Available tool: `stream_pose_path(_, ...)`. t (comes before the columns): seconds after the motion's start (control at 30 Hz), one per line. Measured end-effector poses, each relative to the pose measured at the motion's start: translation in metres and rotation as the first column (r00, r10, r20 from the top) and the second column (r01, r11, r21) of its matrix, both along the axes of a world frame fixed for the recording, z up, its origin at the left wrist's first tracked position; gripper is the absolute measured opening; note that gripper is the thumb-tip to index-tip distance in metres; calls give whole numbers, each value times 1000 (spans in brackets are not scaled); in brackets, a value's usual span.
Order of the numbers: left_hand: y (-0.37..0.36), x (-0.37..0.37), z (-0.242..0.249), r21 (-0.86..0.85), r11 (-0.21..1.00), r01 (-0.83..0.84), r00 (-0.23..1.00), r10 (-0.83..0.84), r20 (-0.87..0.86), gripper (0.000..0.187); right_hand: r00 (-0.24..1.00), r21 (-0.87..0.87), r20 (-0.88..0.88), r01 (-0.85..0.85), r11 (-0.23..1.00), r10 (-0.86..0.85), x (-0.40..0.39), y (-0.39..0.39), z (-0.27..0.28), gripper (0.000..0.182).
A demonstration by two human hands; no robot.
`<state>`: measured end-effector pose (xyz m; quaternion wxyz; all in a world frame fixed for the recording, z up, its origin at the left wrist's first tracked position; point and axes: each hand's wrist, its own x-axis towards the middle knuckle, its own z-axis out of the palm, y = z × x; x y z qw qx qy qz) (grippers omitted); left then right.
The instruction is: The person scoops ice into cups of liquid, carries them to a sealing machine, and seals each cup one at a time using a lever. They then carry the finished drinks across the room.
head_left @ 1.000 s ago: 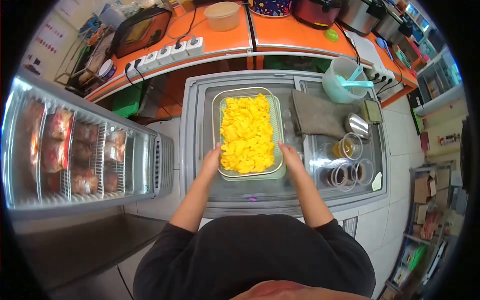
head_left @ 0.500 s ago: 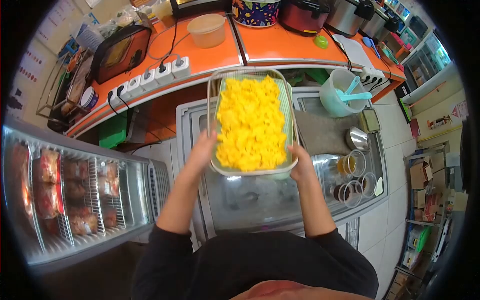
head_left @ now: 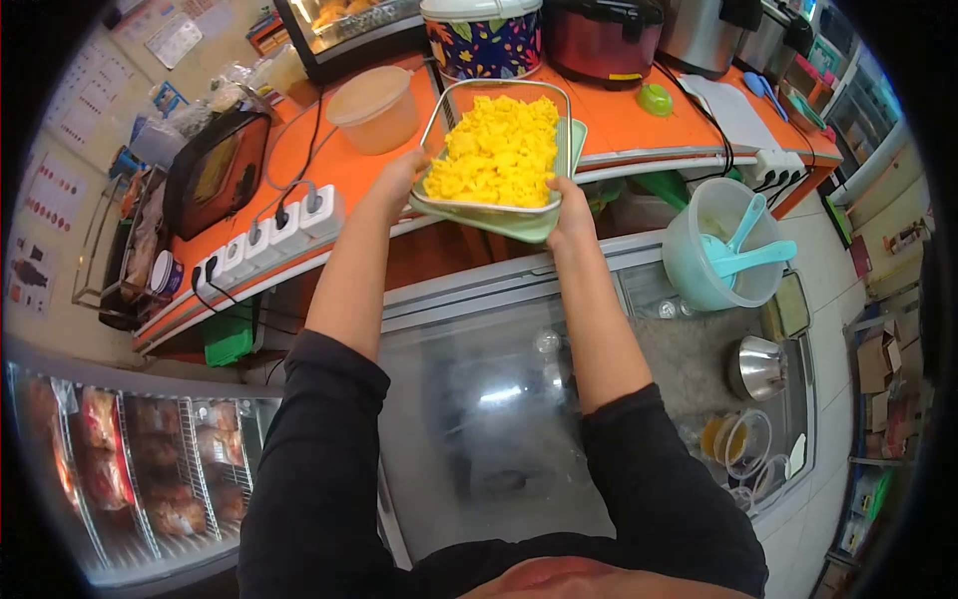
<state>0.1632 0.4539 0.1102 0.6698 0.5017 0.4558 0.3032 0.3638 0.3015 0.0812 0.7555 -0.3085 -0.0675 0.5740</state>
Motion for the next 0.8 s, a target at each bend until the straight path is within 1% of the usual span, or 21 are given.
stream_pose_path(0.03, 30, -3, -20, 72, 994, -85, 996, 85, 2, 47, 1000, 13, -6, 25, 1000, -25, 0, 8, 2, 51)
stream_pose_path(0.07, 42, -6, -39, 137, 976, -169, 985, 170, 3, 49, 999, 18, -16, 48, 999, -48, -3, 17, -2, 51)
stream_pose_path(0.1, 31, -5, -41, 280, 937, -209, 968, 240, -79, 48, 995, -3, -5, 99, 995, -99, -4, 33, -12, 50)
stream_pose_path(0.13, 9, -5, -27, 421, 879, -222, 937, 312, -157, 48, 989, -26, 4, 150, 988, -150, -8, 48, -24, 50)
stream_pose_path(0.17, -14, -8, -16, 562, 801, -207, 894, 388, -223, 48, 974, -71, 11, 225, 972, -225, -18, 57, -28, 54)
stream_pose_path(0.23, -76, -41, -13, 713, 699, 47, 841, 358, -406, 46, 938, -176, 25, 343, 922, -344, -34, 82, -27, 59)
stream_pose_path(0.27, -113, -68, -6, 667, 727, 161, 825, 272, -495, 46, 920, -243, 35, 387, 889, -391, -40, 100, -27, 62)
stream_pose_path(0.3, -157, -85, 7, 680, 703, 207, 780, 301, -549, 43, 900, -312, 51, 426, 849, -433, -45, 115, -28, 64)
stream_pose_path(0.33, -198, -112, 23, 694, 605, 390, 678, 322, -661, 38, 908, -372, 171, 419, 828, -382, -45, 134, -37, 67)
stream_pose_path(0.37, -240, -140, 27, 520, 757, 396, 472, 318, -822, 30, 916, -344, 221, 394, 852, -334, -47, 135, -41, 69)
stream_pose_path(0.4, -278, -166, 28, 373, 876, 306, 374, 250, -893, 28, 917, -316, 273, 370, 874, -289, -48, 137, -44, 70)
stream_pose_path(0.43, -316, -183, 26, 171, 947, 271, 300, 86, -950, 28, 930, -211, 263, 315, 925, -257, -49, 122, -27, 70)
stream_pose_path(0.47, -350, -199, 24, -44, 974, 221, 237, -97, -967, 29, 965, -185, 223, 185, 965, -142, -59, 83, 16, 47)
stream_pose_path(0.5, -382, -203, 20, -97, 966, 240, 165, -139, -977, 28, 981, -73, 173, 100, 992, -86, -65, 78, 0, 42)
stream_pose_path(0.53, -410, -197, 15, -135, 953, 272, 104, -168, -980, 27, 990, 56, 138, 32, 998, -40, -68, 60, 11, 37)
stream_pose_path(0.57, -427, -193, 9, -155, 937, 313, 55, -180, -982, 26, 987, -13, 158, 39, 999, -36, -74, 27, 18, 35)
stream_pose_path(0.6, -434, -195, 4, -100, 947, 304, 72, -128, -989, 24, 983, -84, 180, 53, 995, -37, -92, -37, 54, 33)
stream_pose_path(0.67, -429, -192, -10, 21, 960, 278, 111, -11, -994, 22, 979, 75, 191, 52, 996, -66, -112, -127, 64, 22)
stream_pose_path(0.73, -422, -198, -12, 81, 908, 412, 197, -2, -980, 21, 877, 34, 479, 10, 999, -25, -132, -219, 60, 13)
stream_pose_path(0.77, -419, -195, -14, 90, 894, 438, 236, -18, -972, 20, 777, 53, 628, -91, 994, 38, -142, -264, 50, 10)
stream_pose_path(0.8, -422, -188, -16, 96, 886, 454, 276, -37, -961, 20, 683, -100, 701, -189, 977, 204, -153, -310, 48, 7)
